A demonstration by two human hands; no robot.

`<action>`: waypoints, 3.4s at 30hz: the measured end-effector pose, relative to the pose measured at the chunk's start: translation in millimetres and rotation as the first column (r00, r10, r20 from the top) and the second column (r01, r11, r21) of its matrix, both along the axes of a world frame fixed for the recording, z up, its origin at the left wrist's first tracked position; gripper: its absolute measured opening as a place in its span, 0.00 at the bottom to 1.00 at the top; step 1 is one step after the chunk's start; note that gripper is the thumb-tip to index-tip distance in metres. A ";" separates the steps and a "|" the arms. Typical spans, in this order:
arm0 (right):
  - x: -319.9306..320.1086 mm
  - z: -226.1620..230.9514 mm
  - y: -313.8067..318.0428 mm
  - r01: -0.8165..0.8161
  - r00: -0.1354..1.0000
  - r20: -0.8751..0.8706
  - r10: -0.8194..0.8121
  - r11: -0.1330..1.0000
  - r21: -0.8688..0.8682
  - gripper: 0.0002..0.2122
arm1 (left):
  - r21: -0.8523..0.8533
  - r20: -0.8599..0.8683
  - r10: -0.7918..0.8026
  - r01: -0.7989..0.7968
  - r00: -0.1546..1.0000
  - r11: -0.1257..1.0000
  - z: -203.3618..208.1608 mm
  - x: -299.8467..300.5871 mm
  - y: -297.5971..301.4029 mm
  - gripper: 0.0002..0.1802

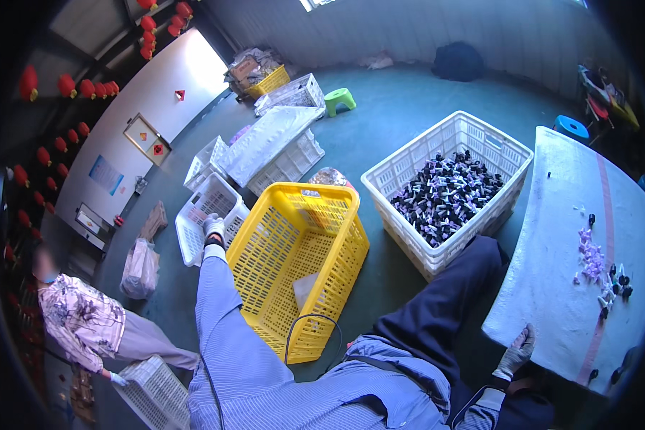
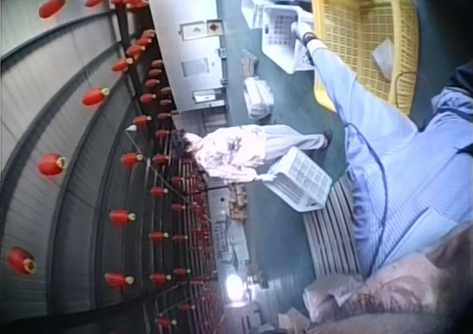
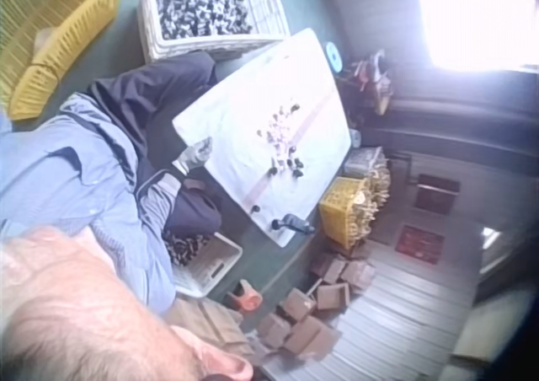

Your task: Assembling small plastic components by inserting white stems into black bases on a low table.

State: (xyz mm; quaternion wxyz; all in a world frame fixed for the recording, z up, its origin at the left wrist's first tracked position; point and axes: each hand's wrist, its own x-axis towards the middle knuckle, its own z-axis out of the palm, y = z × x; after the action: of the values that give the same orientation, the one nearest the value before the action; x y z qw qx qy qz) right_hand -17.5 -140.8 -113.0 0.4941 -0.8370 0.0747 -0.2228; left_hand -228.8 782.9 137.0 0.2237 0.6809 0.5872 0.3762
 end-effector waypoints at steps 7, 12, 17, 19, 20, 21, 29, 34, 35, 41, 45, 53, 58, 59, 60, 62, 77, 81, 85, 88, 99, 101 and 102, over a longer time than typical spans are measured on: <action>0.8 -3.0 3.5 -0.020 1.000 0.018 0.019 1.000 0.011 0.12 | -0.154 -0.412 -0.494 0.476 0.766 0.866 -131.4 28.3 -114.4 0.22; -8.2 -2.7 -1.0 0.012 1.000 0.029 -0.011 1.000 -0.028 0.12 | -0.634 -0.499 -0.735 0.385 0.459 0.671 -213.3 50.3 -241.7 0.41; -12.7 -1.8 -13.5 0.035 0.999 0.023 -0.032 0.985 -0.171 0.12 | -0.521 -0.416 -0.650 0.419 0.636 0.743 -234.1 69.8 -301.5 0.38; -7.9 -2.6 5.0 -0.002 0.998 0.053 0.013 0.977 -0.213 0.13 | -0.485 -0.457 -0.621 0.408 0.636 0.774 -226.4 49.0 -278.9 0.38; -6.7 1.9 16.8 -0.023 0.998 0.051 0.034 0.978 -0.208 0.13 | -0.464 -0.485 -0.618 0.417 0.619 0.782 -225.9 40.2 -269.8 0.37; -9.9 10.4 19.5 -0.010 1.000 0.019 0.014 0.979 -0.205 0.13 | -0.474 -0.486 -0.608 0.395 0.627 0.787 -204.4 49.6 -286.0 0.33; -18.4 13.7 33.0 0.035 0.999 0.044 -0.015 0.852 -0.522 0.11 | -0.409 -0.574 -0.542 0.358 0.614 0.839 -214.5 66.4 -287.5 0.26; -20.4 14.4 34.4 0.077 0.997 0.063 -0.049 0.782 -0.619 0.10 | -0.425 -0.571 -0.565 0.374 0.596 0.824 -206.6 75.5 -292.3 0.28; -20.3 13.6 35.2 0.074 0.997 0.060 -0.046 0.781 -0.620 0.10 | -0.415 -0.564 -0.562 0.381 0.605 0.826 -205.1 73.6 -292.1 0.28; -18.4 10.3 36.6 0.070 0.997 0.072 -0.031 0.772 -0.632 0.10 | -0.407 -0.577 -0.556 0.379 0.599 0.831 -202.9 73.6 -289.5 0.27; -20.4 14.0 40.2 0.063 0.997 0.068 -0.027 0.785 -0.617 0.10 | -0.419 -0.585 -0.553 0.363 0.593 0.832 -199.6 76.1 -290.9 0.27; -19.2 13.8 38.2 0.101 0.995 0.078 -0.068 0.792 -0.601 0.11 | -0.415 -0.597 -0.539 0.347 0.594 0.841 -194.2 83.8 -295.4 0.26; -16.8 12.0 32.1 0.087 0.994 0.107 -0.033 0.829 -0.553 0.09 | -0.371 -0.614 -0.527 0.375 0.587 0.849 -203.8 85.3 -293.9 0.26; -16.3 14.2 33.5 0.096 0.993 0.105 -0.045 0.831 -0.548 0.09 | -0.359 -0.619 -0.518 0.374 0.590 0.855 -206.0 83.9 -292.0 0.26; -16.7 17.0 36.3 0.088 0.994 0.098 -0.042 0.843 -0.531 0.10 | -0.346 -0.624 -0.508 0.373 0.593 0.861 -208.0 82.1 -290.2 0.26; -17.5 18.6 36.6 0.095 0.994 0.092 -0.055 0.854 -0.512 0.11 | -0.325 -0.622 -0.499 0.382 0.603 0.865 -210.0 82.0 -290.1 0.24; -17.5 22.5 32.7 0.088 0.994 0.100 -0.053 0.916 -0.392 0.11 | -0.347 -0.650 -0.507 0.372 0.566 0.861 -204.7 89.4 -292.2 0.24; -16.0 26.8 33.6 0.079 0.994 0.095 -0.048 0.927 -0.365 0.10 | -0.327 -0.669 -0.463 0.328 0.581 0.886 -213.1 88.2 -290.1 0.21; -17.2 31.6 34.1 0.071 0.996 0.076 -0.048 0.942 -0.329 0.10 | -0.326 -0.670 -0.454 0.316 0.588 0.891 -218.6 86.8 -290.6 0.21; -18.6 32.2 32.2 0.067 0.998 0.041 -0.057 0.949 -0.309 0.10 | -0.338 -0.665 -0.457 0.307 0.591 0.890 -219.6 88.6 -288.8 0.20; -13.5 51.4 39.3 0.092 0.995 0.065 -0.077 0.956 -0.280 0.08 | -0.253 -0.674 -0.413 0.334 0.612 0.908 -213.0 91.9 -298.5 0.20; -13.5 52.3 39.3 0.105 0.994 0.058 -0.093 0.959 -0.265 0.08 | -0.284 -0.632 -0.439 0.336 0.639 0.898 -208.9 94.0 -303.2 0.20; -12.9 53.7 40.1 0.106 0.994 0.059 -0.094 0.965 -0.241 0.08 | -0.286 -0.634 -0.444 0.342 0.633 0.895 -210.7 92.9 -300.8 0.20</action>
State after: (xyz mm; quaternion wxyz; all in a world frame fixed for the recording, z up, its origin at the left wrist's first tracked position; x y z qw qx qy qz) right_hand -30.5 -100.7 -59.3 0.3774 -0.8811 0.0773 -0.2744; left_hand -135.9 482.1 -73.7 0.1144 0.8646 0.4892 -0.0014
